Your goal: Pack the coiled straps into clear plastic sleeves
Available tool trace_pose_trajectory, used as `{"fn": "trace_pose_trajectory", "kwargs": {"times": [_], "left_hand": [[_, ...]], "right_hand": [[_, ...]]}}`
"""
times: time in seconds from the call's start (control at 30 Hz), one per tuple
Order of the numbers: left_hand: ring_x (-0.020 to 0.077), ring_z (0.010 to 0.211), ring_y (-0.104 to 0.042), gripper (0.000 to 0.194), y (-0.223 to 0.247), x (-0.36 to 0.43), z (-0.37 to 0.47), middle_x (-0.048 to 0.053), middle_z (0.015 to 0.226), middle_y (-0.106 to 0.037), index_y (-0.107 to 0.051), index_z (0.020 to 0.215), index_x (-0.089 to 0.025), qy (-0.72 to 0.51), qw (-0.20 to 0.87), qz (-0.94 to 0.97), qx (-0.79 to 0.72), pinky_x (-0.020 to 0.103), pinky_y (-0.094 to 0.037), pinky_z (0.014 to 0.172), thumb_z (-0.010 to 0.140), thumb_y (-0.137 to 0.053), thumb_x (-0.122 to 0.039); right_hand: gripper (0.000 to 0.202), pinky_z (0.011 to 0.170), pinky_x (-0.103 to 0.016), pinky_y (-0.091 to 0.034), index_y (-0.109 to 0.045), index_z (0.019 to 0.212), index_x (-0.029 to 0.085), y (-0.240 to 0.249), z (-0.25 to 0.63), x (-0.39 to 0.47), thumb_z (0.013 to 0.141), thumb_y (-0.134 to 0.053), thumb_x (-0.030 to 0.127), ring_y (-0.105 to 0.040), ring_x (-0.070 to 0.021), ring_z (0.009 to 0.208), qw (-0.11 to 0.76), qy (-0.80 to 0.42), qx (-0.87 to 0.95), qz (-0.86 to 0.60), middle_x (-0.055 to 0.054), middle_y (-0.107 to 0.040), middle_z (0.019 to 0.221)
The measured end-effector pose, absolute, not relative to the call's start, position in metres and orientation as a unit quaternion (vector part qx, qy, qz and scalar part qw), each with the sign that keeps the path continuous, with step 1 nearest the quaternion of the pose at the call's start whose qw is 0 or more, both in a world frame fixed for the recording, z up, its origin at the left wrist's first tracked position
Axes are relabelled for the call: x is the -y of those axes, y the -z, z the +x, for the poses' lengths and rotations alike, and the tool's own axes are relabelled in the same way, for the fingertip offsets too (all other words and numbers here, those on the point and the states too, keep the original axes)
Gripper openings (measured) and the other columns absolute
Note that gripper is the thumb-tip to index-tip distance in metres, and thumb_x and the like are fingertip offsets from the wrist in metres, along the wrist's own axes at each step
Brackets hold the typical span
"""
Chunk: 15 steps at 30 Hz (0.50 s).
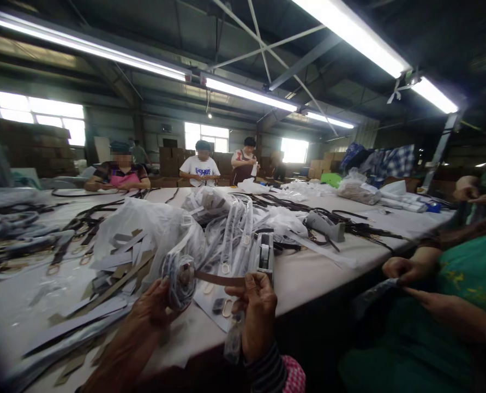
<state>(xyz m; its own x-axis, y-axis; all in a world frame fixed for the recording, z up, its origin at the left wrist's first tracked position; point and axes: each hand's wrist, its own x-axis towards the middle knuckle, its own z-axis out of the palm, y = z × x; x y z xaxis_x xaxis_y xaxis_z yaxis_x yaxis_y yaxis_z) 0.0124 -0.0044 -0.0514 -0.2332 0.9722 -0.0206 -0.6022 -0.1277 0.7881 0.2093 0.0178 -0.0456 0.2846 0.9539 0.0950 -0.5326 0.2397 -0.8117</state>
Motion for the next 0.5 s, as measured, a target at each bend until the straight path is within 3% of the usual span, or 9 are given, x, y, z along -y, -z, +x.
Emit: {"fn": "trace_pose_trajectory", "kwargs": {"times": [0.23, 0.5], "left_hand": [[0.018, 0.1, -0.068, 0.018, 0.06, 0.004, 0.013, 0.009, 0.115, -0.073, -0.074, 0.107, -0.018, -0.691, 0.586, 0.278, -0.32, 0.027, -0.063, 0.082, 0.09, -0.078, -0.025], [0.0153, 0.09, -0.07, 0.016, 0.056, 0.011, 0.013, 0.005, 0.108, -0.075, -0.074, 0.101, -0.019, -0.712, 0.583, 0.237, -0.311, 0.024, -0.063, 0.072, 0.087, -0.079, -0.014]], "right_hand": [[0.058, 0.039, -0.017, -0.041, -0.051, 0.095, 0.02, 0.036, 0.206, 0.003, 0.066, -0.09, 0.053, -0.058, -0.0115, 0.04, 0.734, -0.521, 0.279, -0.334, 0.003, -0.069, 0.061], [0.058, 0.038, -0.016, -0.04, -0.051, 0.094, 0.021, 0.044, 0.195, 0.006, 0.067, -0.09, 0.053, -0.069, -0.0171, 0.053, 0.729, -0.519, 0.285, -0.345, 0.004, -0.066, 0.06]]}}
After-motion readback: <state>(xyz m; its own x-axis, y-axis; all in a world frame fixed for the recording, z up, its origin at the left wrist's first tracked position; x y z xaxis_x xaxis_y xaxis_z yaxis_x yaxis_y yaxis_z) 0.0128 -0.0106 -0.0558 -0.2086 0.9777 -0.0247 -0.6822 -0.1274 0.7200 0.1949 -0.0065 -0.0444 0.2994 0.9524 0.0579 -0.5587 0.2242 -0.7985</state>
